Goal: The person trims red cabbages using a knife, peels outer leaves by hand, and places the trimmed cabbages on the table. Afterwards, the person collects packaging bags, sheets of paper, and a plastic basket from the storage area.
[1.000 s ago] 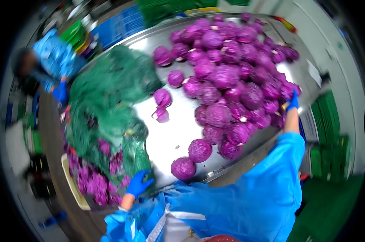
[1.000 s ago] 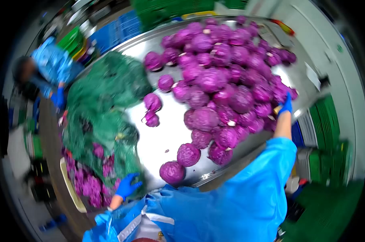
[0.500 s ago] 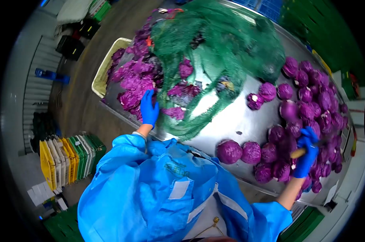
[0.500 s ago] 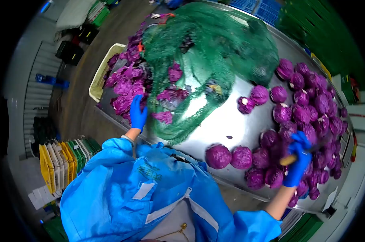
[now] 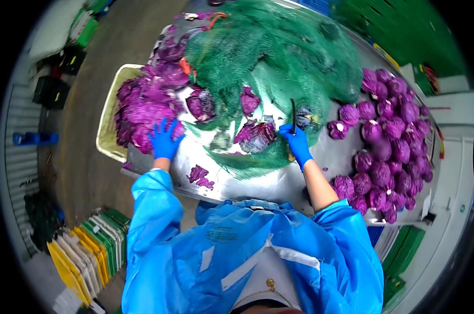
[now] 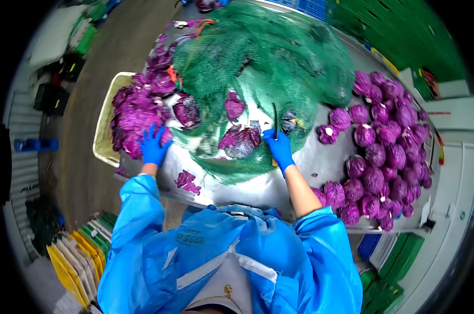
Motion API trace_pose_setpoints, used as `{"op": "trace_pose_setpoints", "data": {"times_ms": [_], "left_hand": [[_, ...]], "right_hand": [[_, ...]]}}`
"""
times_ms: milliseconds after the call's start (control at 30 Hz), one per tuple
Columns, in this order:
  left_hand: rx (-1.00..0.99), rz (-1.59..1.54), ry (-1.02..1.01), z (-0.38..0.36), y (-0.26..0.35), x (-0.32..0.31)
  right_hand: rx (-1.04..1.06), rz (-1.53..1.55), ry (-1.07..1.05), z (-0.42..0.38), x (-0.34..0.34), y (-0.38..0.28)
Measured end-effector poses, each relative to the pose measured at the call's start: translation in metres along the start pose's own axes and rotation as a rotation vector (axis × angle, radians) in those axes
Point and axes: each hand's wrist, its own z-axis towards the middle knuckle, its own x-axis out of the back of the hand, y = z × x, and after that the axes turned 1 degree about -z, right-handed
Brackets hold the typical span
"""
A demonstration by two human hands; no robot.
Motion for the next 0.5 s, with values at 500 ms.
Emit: {"op": "trace_pose_setpoints", "data": {"times_ms": [500], "left_hand": [[-0.298, -1.222, -0.673, 0.066, 0.403, 0.045]], "right_hand": [[-0.107, -0.273, 0.087, 0.046, 0.144, 0.053]]}}
